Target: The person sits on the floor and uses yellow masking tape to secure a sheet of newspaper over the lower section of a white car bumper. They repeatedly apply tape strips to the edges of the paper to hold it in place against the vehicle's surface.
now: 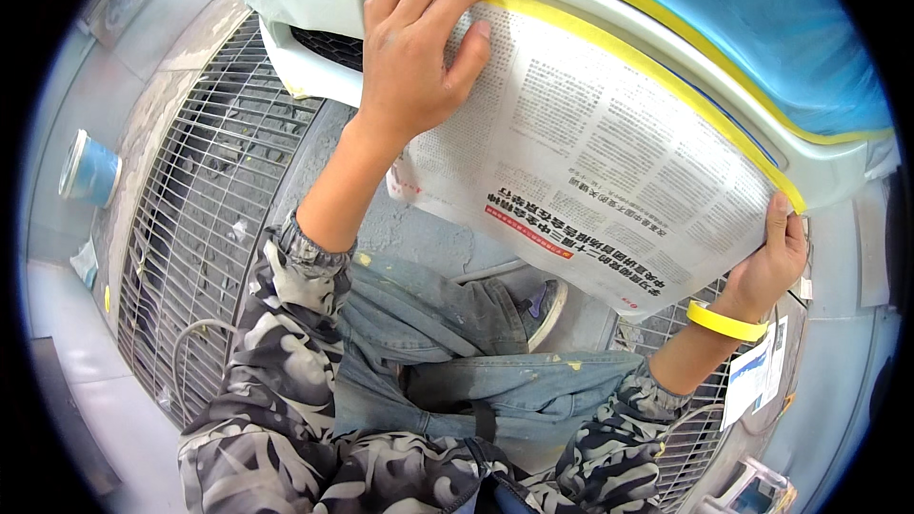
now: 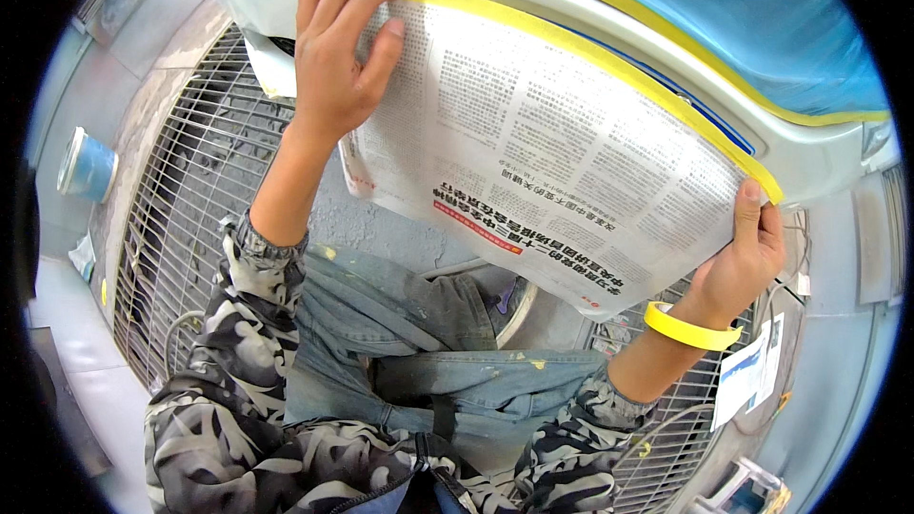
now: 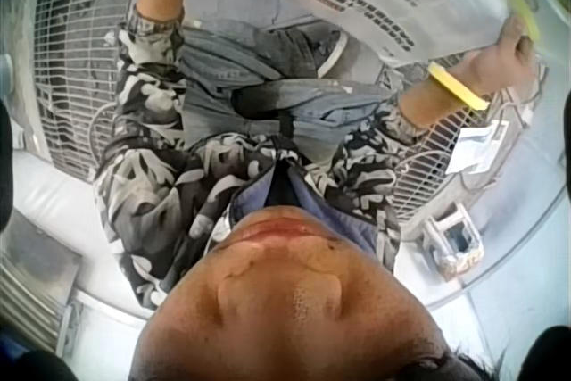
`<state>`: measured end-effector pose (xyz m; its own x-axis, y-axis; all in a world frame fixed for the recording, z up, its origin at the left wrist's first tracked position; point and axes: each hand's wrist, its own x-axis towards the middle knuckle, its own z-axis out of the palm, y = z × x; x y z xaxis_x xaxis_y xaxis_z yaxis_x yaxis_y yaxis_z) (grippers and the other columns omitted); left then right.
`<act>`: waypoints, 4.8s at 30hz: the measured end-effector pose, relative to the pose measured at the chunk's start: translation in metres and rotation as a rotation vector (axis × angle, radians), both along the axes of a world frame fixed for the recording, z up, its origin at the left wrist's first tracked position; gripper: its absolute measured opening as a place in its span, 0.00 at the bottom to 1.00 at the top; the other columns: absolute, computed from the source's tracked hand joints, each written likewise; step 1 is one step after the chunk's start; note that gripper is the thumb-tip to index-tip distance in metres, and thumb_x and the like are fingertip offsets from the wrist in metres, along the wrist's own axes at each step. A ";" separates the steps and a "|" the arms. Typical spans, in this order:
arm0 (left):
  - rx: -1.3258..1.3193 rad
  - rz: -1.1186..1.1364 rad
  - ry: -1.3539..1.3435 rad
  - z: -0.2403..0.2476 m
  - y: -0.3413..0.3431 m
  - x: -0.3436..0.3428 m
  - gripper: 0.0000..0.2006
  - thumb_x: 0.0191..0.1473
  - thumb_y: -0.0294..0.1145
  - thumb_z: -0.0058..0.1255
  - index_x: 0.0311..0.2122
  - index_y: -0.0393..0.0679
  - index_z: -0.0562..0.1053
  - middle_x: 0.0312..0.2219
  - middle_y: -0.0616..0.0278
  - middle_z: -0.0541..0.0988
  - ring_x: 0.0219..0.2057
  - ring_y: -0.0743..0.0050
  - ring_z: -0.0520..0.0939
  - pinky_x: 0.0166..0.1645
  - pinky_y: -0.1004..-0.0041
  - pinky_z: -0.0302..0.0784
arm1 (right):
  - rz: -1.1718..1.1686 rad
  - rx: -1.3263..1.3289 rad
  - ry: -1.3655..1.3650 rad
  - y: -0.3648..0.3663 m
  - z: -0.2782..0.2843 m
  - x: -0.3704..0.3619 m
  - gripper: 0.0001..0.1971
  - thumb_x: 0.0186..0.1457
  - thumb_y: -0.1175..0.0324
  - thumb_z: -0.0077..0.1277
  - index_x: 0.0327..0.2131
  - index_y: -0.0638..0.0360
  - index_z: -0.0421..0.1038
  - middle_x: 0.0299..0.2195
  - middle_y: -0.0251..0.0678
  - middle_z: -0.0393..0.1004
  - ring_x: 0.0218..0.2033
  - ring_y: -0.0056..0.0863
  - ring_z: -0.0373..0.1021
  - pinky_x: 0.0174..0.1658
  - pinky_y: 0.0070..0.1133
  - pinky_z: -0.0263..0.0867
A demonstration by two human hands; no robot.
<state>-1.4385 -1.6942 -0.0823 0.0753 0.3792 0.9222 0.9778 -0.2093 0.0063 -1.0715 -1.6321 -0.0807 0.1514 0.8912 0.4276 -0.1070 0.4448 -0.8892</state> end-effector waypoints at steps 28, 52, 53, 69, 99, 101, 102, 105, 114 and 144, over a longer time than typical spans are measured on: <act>-0.088 -0.108 0.104 -0.008 -0.001 0.015 0.19 0.49 0.30 0.49 0.49 0.43 0.75 0.46 0.58 0.74 0.49 0.57 0.71 0.54 0.64 0.66 | -0.087 0.074 -0.017 0.008 0.001 0.004 0.14 0.54 0.69 0.56 0.40 0.72 0.74 0.35 0.37 0.76 0.35 0.19 0.68 0.45 0.16 0.60; -0.174 0.041 0.372 -0.014 0.012 0.019 0.33 0.47 0.43 0.54 0.58 0.39 0.64 0.54 0.55 0.61 0.56 0.55 0.60 0.59 0.61 0.57 | -0.065 0.026 -0.033 0.048 -0.018 -0.004 0.15 0.55 0.68 0.56 0.41 0.70 0.73 0.36 0.35 0.75 0.37 0.18 0.67 0.45 0.16 0.60; -0.168 0.052 0.391 -0.015 0.014 0.020 0.34 0.48 0.44 0.53 0.58 0.37 0.63 0.54 0.55 0.60 0.56 0.55 0.60 0.60 0.61 0.57 | -0.052 0.041 -0.021 0.049 -0.018 -0.004 0.15 0.55 0.68 0.56 0.41 0.70 0.73 0.36 0.35 0.75 0.37 0.18 0.67 0.44 0.16 0.60; -0.130 -0.029 0.506 -0.008 0.041 0.059 0.37 0.46 0.46 0.57 0.57 0.34 0.62 0.52 0.53 0.59 0.54 0.55 0.60 0.58 0.61 0.58 | -0.057 0.027 0.025 0.053 -0.016 0.008 0.16 0.55 0.67 0.56 0.42 0.71 0.73 0.37 0.35 0.75 0.37 0.18 0.67 0.43 0.15 0.60; -0.164 -0.266 0.586 0.011 0.090 0.170 0.37 0.42 0.43 0.58 0.56 0.32 0.63 0.49 0.53 0.64 0.51 0.56 0.65 0.55 0.63 0.64 | -0.104 0.034 -0.003 0.072 -0.010 0.029 0.12 0.53 0.66 0.56 0.29 0.69 0.75 0.19 0.23 0.67 0.22 0.12 0.57 0.26 0.13 0.52; -0.180 -0.276 0.574 0.016 0.089 0.179 0.36 0.43 0.42 0.58 0.55 0.32 0.64 0.49 0.53 0.64 0.50 0.56 0.66 0.55 0.62 0.64 | -0.114 0.026 -0.025 0.073 -0.011 0.029 0.13 0.53 0.65 0.56 0.29 0.69 0.75 0.19 0.23 0.67 0.22 0.12 0.56 0.26 0.14 0.53; -0.188 -0.281 0.568 0.017 0.089 0.184 0.36 0.43 0.42 0.58 0.55 0.32 0.64 0.49 0.52 0.64 0.50 0.55 0.66 0.54 0.62 0.64 | -0.120 0.028 -0.035 0.074 -0.012 0.029 0.13 0.53 0.65 0.56 0.29 0.69 0.74 0.18 0.24 0.67 0.21 0.13 0.56 0.26 0.14 0.53; -0.184 -0.322 0.535 0.018 0.094 0.199 0.35 0.43 0.41 0.58 0.55 0.31 0.64 0.48 0.52 0.64 0.49 0.55 0.66 0.54 0.62 0.65 | -0.149 0.025 -0.057 0.076 -0.010 0.033 0.13 0.52 0.64 0.56 0.27 0.68 0.74 0.17 0.25 0.67 0.20 0.14 0.56 0.25 0.16 0.53; -0.202 -0.357 0.532 0.023 0.105 0.225 0.35 0.42 0.40 0.59 0.54 0.31 0.64 0.48 0.52 0.64 0.49 0.54 0.67 0.54 0.63 0.65 | -0.200 -0.102 -0.122 0.074 0.001 0.044 0.13 0.48 0.63 0.56 0.25 0.66 0.75 0.15 0.30 0.69 0.18 0.18 0.61 0.25 0.19 0.58; -0.172 -0.389 0.539 0.018 0.139 0.290 0.32 0.39 0.34 0.58 0.52 0.32 0.66 0.48 0.54 0.66 0.49 0.55 0.68 0.53 0.64 0.67 | 0.018 -0.219 -0.202 0.099 -0.018 0.082 0.17 0.48 0.56 0.56 0.28 0.63 0.78 0.18 0.37 0.75 0.20 0.24 0.67 0.29 0.22 0.64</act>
